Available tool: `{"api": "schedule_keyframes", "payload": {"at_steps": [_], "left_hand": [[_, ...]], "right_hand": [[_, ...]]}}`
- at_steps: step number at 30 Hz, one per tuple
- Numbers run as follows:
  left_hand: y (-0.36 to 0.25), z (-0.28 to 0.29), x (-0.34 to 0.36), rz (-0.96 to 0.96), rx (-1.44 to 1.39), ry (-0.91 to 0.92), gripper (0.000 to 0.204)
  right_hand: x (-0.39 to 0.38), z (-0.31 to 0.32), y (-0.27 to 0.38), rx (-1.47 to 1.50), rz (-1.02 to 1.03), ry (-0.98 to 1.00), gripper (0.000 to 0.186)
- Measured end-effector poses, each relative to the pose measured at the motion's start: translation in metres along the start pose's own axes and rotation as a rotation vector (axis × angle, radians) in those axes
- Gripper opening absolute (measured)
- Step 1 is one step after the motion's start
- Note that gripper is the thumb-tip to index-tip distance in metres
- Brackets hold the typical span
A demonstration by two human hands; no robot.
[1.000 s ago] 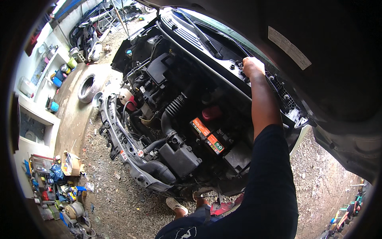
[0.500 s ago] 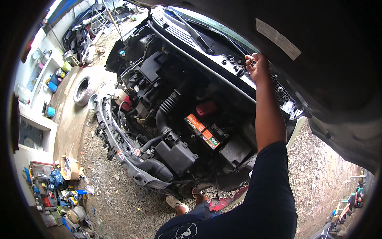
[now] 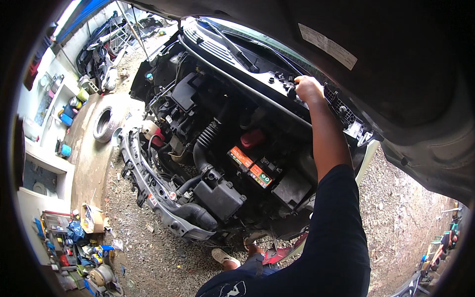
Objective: The person aligns a green fender panel onto the side of a silver car, presses it into place by hand, and uses a tool to fasten the edge near the wheel well.
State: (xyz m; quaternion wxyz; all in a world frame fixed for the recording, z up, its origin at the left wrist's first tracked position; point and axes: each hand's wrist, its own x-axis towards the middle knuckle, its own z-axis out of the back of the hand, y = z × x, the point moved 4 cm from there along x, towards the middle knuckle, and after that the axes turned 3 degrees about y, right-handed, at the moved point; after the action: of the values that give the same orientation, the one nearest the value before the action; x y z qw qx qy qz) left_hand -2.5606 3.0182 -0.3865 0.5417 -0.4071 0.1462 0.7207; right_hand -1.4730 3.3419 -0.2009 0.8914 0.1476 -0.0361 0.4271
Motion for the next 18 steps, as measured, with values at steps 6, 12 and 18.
{"api": "schedule_keyframes", "payload": {"at_steps": [6, 12, 18], "left_hand": [[-0.006, -0.008, -0.02, 0.105, 0.082, -0.022, 0.045], [-0.015, -0.012, -0.017, 0.066, 0.068, 0.042, 0.047], [-0.004, -0.013, -0.019, 0.057, -0.003, 0.032, 0.049]], "right_hand": [[-0.011, 0.017, 0.025, -0.022, 0.025, 0.163, 0.028], [0.019, 0.011, 0.011, 0.083, 0.099, 0.197, 0.023], [0.021, 0.01, 0.057, -0.084, 0.128, 0.243, 0.019]]}}
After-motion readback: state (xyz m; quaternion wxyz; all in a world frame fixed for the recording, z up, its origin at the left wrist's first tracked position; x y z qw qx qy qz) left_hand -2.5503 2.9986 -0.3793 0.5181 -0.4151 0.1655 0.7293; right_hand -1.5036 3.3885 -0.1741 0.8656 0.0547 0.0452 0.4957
